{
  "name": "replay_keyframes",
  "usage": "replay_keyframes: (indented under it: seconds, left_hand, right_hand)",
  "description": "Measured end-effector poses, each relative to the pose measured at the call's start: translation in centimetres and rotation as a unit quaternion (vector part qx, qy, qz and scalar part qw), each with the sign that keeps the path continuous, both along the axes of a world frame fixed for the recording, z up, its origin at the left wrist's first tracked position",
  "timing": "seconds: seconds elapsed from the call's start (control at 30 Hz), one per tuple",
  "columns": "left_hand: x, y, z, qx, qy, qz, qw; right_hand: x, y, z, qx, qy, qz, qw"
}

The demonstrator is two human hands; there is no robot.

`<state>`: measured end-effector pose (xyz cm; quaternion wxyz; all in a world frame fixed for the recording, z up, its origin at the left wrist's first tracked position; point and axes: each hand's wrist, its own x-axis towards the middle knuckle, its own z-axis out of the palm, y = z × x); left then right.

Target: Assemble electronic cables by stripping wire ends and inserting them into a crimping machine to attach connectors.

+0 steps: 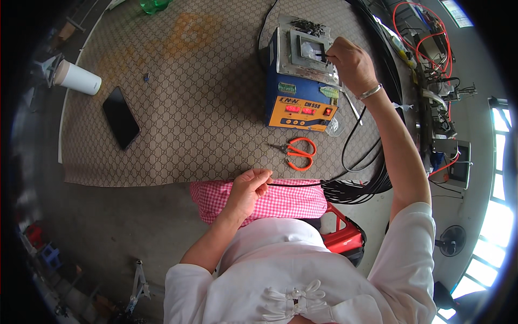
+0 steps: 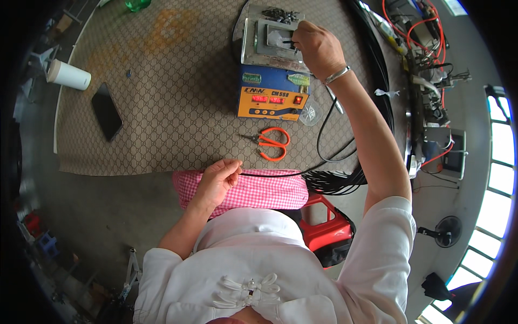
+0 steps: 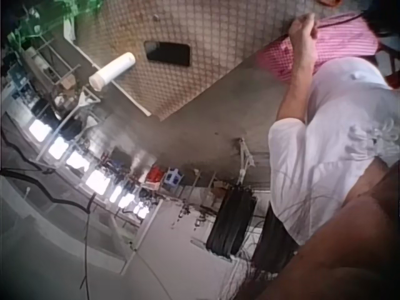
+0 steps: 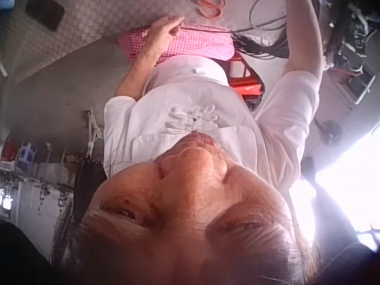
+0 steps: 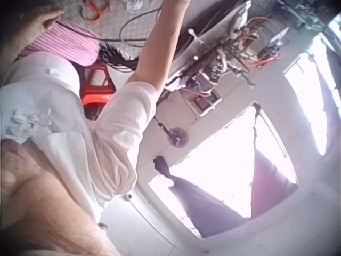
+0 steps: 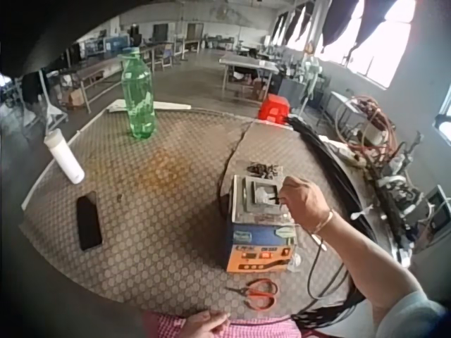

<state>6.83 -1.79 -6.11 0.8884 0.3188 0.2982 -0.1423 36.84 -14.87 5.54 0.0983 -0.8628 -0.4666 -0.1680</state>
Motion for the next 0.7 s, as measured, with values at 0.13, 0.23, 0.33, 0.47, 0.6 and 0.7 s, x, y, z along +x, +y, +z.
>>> replay_keyframes:
  seconds: [0.13,0.23,0.33,0.47,0.6,0.7]
  left_hand:
    - [0.01,-0.04,-0.04,0.001,-0.002,0.0,1.0]
    - [0.01,-0.04,0.05,0.003,-0.001,0.001,1.0]
    - [0.02,-0.08,0.1,0.003,0.001,0.001,1.0]
    - [-0.01,-0.05,0.04,0.002,0.001,0.0,1.0]
    - [-0.03,-0.07,-0.02,0.001,0.005,0.001,1.0]
    - [-0.03,-0.04,-0.04,-0.001,0.002,0.001,1.0]
  right_hand:
    - [-0.08,-0.29,0.17,0.011,0.0,0.011,1.0]
    - [-0.09,-0.31,0.15,0.013,-0.005,0.011,1.0]
    - [-0.04,-0.28,0.03,0.01,-0.009,0.013,1.0]
    - [0.04,-0.19,-0.23,0.004,-0.01,0.019,1.0]
    - [-0.03,-0.13,-0.43,-0.005,-0.014,0.02,1.0]
    - [-0.12,-0.08,-0.39,-0.006,-0.01,0.022,1.0]
